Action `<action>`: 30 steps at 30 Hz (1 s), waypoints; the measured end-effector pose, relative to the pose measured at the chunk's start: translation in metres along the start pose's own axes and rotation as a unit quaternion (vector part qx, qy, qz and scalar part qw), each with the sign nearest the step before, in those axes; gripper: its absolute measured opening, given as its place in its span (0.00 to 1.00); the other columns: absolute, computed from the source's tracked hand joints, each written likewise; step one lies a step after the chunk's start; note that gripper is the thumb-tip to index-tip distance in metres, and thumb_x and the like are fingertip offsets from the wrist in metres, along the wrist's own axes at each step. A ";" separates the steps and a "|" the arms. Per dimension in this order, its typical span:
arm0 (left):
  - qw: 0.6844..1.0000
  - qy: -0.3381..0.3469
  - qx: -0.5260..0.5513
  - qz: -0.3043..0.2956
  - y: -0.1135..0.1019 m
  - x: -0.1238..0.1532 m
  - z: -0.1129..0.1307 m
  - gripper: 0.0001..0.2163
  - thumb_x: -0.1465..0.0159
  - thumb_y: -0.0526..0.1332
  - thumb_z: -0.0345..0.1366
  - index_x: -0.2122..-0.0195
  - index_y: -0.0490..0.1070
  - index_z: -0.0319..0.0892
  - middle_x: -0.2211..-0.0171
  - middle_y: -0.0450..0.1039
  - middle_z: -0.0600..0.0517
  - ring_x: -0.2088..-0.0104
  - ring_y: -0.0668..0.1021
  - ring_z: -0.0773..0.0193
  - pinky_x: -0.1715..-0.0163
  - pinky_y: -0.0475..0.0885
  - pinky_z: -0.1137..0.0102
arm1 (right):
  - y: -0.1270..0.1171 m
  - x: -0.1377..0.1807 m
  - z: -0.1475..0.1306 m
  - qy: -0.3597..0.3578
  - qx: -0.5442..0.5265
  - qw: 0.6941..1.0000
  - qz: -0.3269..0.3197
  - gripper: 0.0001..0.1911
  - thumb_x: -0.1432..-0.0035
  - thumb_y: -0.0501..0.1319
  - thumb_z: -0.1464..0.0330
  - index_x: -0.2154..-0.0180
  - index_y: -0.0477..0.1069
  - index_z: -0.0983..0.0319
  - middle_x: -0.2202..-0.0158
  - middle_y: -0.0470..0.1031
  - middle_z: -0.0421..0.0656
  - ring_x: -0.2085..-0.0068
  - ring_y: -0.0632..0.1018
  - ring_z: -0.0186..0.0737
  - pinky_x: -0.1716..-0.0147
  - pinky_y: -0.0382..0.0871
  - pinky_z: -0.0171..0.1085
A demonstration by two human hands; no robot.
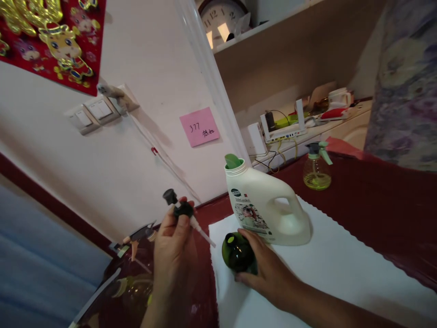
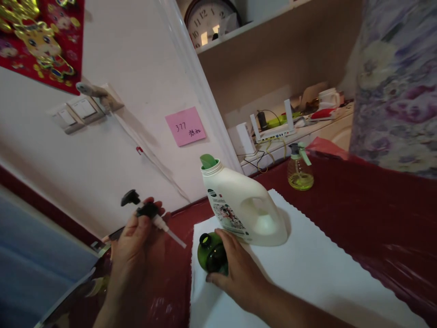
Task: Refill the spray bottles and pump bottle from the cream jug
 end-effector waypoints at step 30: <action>0.979 -0.190 -0.026 -0.070 -0.021 0.043 -0.116 0.22 0.53 0.79 0.40 0.57 0.80 0.42 0.58 0.83 0.46 0.57 0.82 0.56 0.56 0.76 0.67 | -0.003 -0.006 -0.002 0.001 -0.008 1.000 0.010 0.49 0.56 0.71 0.72 0.34 0.55 0.64 0.31 0.60 0.52 0.31 0.61 0.49 0.31 0.54 0.51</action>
Point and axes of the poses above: each hand's wrist, its own x-axis away from the middle knuckle, its own y-axis out of the palm, z = x × y, the point moved 3 cm from there along -x, towards the middle knuckle
